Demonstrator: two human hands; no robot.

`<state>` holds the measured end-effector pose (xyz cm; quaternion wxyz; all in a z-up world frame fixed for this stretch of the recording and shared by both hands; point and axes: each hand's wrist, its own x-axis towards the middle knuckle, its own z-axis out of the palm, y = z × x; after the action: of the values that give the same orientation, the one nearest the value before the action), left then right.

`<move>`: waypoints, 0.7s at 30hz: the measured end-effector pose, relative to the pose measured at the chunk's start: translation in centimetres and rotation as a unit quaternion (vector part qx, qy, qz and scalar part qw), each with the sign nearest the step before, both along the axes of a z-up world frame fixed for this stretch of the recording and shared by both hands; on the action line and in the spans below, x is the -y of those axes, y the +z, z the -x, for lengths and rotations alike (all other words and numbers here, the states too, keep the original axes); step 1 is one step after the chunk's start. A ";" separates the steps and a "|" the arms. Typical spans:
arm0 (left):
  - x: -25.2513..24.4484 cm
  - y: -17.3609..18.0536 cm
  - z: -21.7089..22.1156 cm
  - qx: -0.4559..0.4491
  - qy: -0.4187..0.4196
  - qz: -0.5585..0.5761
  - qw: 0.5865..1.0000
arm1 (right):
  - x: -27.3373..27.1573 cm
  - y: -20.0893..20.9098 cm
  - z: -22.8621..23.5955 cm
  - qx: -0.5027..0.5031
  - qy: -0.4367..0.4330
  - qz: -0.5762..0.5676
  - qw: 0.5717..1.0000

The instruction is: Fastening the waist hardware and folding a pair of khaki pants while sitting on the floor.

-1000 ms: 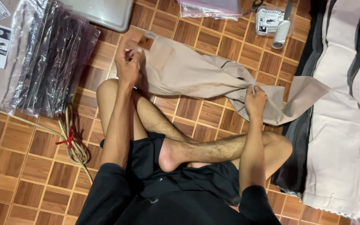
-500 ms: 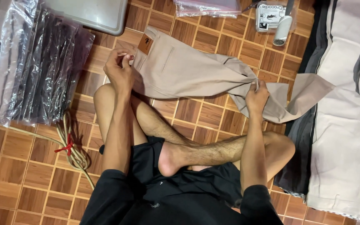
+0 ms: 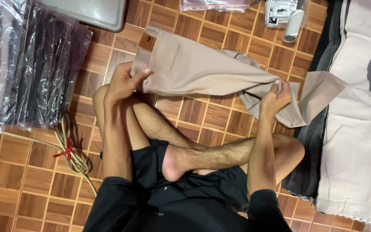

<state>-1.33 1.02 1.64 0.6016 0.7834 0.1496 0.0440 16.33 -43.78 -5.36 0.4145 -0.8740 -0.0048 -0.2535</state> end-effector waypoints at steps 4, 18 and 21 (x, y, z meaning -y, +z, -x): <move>-2.4 -5.0 0.7 0.165 0.195 0.209 0.944 | 3.3 -1.4 -0.4 0.084 -0.002 -0.022 0.996; -0.4 -2.5 -2.2 -0.026 0.165 -0.139 0.976 | -3.2 3.6 1.7 -0.027 0.170 0.160 0.972; 0.2 -0.5 -1.8 0.022 0.150 -0.145 0.978 | -1.3 -1.2 0.2 -0.132 0.172 0.229 0.949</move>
<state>0.51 0.80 1.18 0.4711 0.8300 0.2442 0.1719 16.13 -42.46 -6.56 0.2377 -0.9569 -0.1581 -0.0526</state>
